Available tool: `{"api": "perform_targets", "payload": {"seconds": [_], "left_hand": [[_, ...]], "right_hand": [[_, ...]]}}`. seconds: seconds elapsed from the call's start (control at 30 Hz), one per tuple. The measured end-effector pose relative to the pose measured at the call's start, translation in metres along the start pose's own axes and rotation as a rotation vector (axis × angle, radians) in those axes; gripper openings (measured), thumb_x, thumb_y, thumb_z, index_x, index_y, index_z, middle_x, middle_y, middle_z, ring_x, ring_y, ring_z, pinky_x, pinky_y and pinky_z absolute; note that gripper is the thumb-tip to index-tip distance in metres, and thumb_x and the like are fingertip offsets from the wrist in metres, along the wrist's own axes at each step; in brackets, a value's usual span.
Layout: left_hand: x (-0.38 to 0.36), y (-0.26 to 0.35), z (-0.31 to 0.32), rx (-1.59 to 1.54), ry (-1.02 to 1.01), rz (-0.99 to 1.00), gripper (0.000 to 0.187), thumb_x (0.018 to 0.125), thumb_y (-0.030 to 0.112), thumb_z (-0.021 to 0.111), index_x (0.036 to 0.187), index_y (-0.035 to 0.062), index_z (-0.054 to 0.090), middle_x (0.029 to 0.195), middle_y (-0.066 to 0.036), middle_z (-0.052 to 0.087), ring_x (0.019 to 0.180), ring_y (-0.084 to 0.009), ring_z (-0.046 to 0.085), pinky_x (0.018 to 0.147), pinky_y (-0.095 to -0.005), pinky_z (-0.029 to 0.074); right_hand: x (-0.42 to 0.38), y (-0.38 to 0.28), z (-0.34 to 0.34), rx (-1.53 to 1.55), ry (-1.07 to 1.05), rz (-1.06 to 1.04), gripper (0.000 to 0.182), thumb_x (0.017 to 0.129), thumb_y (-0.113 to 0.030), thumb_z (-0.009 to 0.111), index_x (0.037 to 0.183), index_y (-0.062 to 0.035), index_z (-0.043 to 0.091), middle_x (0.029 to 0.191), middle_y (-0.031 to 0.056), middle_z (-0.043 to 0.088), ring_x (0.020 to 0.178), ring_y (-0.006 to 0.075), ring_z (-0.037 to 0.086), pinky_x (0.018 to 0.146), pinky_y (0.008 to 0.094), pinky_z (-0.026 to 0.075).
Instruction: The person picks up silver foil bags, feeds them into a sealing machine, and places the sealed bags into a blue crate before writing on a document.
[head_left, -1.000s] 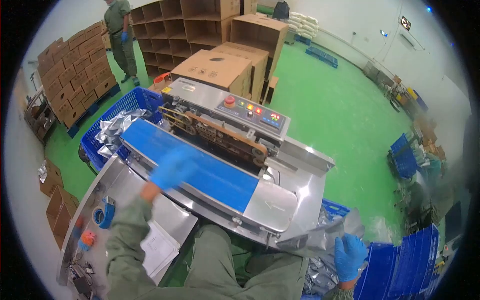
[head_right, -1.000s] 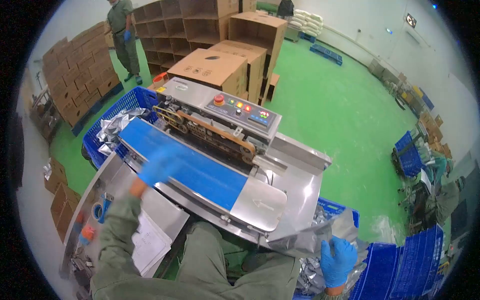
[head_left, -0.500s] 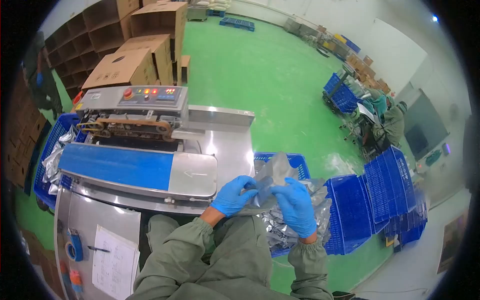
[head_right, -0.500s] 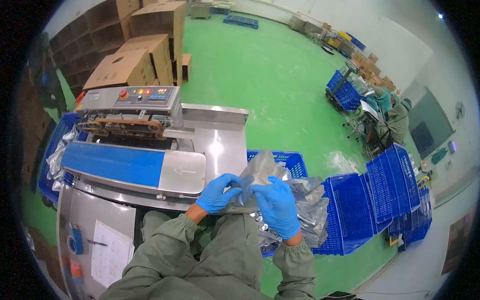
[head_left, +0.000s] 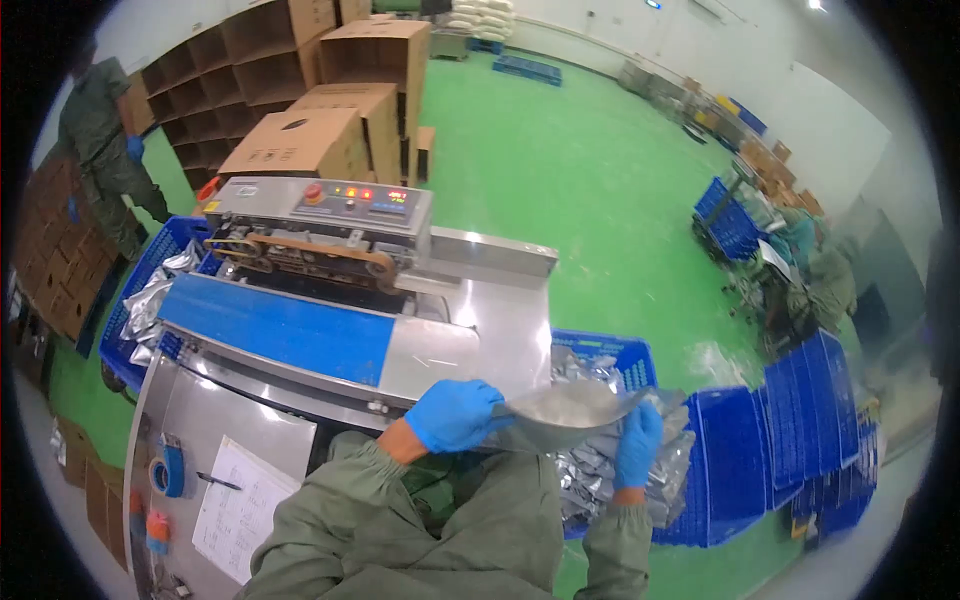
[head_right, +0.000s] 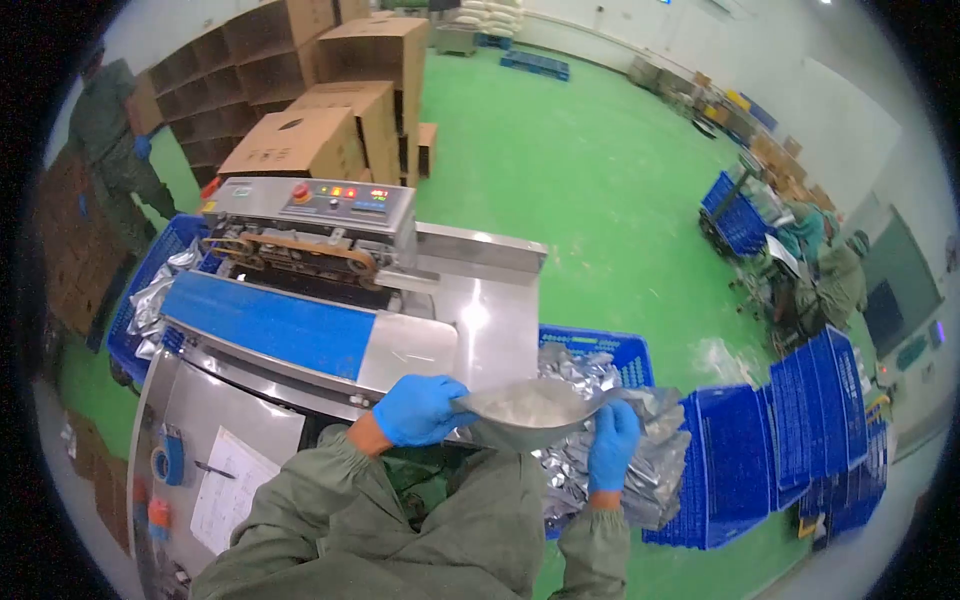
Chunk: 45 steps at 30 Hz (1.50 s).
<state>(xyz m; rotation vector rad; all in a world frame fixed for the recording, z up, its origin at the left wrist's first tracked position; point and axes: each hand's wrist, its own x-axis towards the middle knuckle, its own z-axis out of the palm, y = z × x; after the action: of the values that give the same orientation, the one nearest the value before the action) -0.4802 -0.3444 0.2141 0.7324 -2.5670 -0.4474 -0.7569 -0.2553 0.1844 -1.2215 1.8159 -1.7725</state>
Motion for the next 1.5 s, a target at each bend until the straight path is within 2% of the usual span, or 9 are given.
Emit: {"api": "perform_targets", "payload": {"seconds": [0.17,0.3,0.5,0.83,1.07,1.2,1.33,1.4,1.5], "left_hand": [[-0.007,-0.004,-0.032,-0.71,0.682,-0.34,0.022,0.094,0.016,0.051,0.087,0.0007,0.065,0.066,0.001,0.052,0.065,-0.0053,0.046,0.054,-0.0251,0.04],[0.029,-0.067,-0.04,-0.935,1.001,-0.594,0.038,0.092,0.026,0.052,0.066,-0.0016,0.055,0.061,-0.001,0.046,0.061,-0.0065,0.04,0.053,-0.0254,0.035],[-0.006,-0.191,0.021,-0.906,0.708,-0.985,0.023,0.081,0.023,0.056,0.076,0.001,0.062,0.069,-0.006,0.056,0.062,-0.0138,0.05,0.059,-0.0301,0.043],[-0.03,-0.264,0.019,-0.848,0.748,-1.015,0.034,0.085,0.028,0.054,0.082,-0.0044,0.062,0.075,-0.01,0.06,0.068,-0.0174,0.052,0.066,-0.0358,0.043],[-0.081,-0.302,-0.033,-0.758,0.75,-1.019,0.033,0.088,0.026,0.053,0.083,-0.0046,0.062,0.077,-0.01,0.061,0.07,-0.0167,0.053,0.066,-0.0334,0.044],[-0.111,-0.289,-0.076,-0.397,0.609,-1.057,0.04,0.089,0.033,0.052,0.098,-0.0042,0.061,0.083,-0.012,0.064,0.075,-0.0235,0.059,0.071,-0.0342,0.046],[-0.122,-0.213,-0.095,0.264,0.556,-0.98,0.051,0.086,0.034,0.055,0.119,-0.0035,0.048,0.111,-0.023,0.055,0.103,-0.0376,0.052,0.089,-0.0399,0.041],[-0.131,-0.176,-0.09,0.424,0.51,-0.911,0.057,0.084,0.033,0.057,0.126,-0.0027,0.043,0.123,-0.027,0.048,0.114,-0.0417,0.046,0.097,-0.0429,0.037],[-0.141,-0.133,-0.072,0.401,0.563,-0.785,0.052,0.08,0.023,0.063,0.123,-0.0013,0.047,0.128,-0.024,0.044,0.12,-0.0379,0.041,0.1,-0.0427,0.034]], "right_hand": [[-0.004,-0.084,0.05,0.167,0.204,-0.152,0.009,0.088,-0.005,0.05,0.082,-0.0009,0.055,0.077,-0.0018,0.049,0.071,0.0077,0.044,0.062,0.0239,0.037],[0.041,-0.072,0.111,0.165,0.061,-0.15,0.014,0.084,-0.003,0.051,0.07,-0.0018,0.048,0.07,-0.0002,0.044,0.068,0.008,0.041,0.058,0.0251,0.035],[0.034,-0.003,0.194,0.293,-0.148,0.137,0.022,0.084,-0.006,0.054,0.064,-0.0025,0.047,0.058,-0.0003,0.042,0.057,0.0077,0.04,0.05,0.0266,0.035],[0.047,0.014,0.245,0.069,-0.292,0.136,0.021,0.085,-0.02,0.054,0.079,-0.0018,0.062,0.07,0.0071,0.059,0.062,0.0133,0.052,0.059,0.0283,0.043],[0.067,0.099,0.146,-0.192,-0.205,-0.229,0.017,0.088,-0.015,0.054,0.09,-0.0012,0.063,0.085,0.0066,0.06,0.082,0.0164,0.055,0.076,0.0284,0.044],[0.109,0.218,0.01,-0.311,0.136,0.127,0.046,0.079,-0.018,0.062,0.118,0.0024,0.049,0.121,0.0172,0.051,0.109,0.0274,0.05,0.094,0.0362,0.039],[0.106,0.242,-0.078,-1.156,0.364,0.043,0.065,0.07,-0.031,0.069,0.123,0.0,0.046,0.119,0.0232,0.054,0.107,0.0374,0.053,0.091,0.0446,0.042],[0.099,0.191,-0.071,-1.277,-0.037,0.536,0.056,0.069,-0.038,0.068,0.116,-0.0095,0.056,0.11,0.0186,0.061,0.105,0.0346,0.055,0.088,0.0444,0.043],[0.101,0.227,-0.091,-1.39,-0.071,0.504,0.035,0.071,-0.038,0.065,0.099,-0.0183,0.067,0.099,0.0132,0.065,0.097,0.0306,0.059,0.088,0.0415,0.042]]}}
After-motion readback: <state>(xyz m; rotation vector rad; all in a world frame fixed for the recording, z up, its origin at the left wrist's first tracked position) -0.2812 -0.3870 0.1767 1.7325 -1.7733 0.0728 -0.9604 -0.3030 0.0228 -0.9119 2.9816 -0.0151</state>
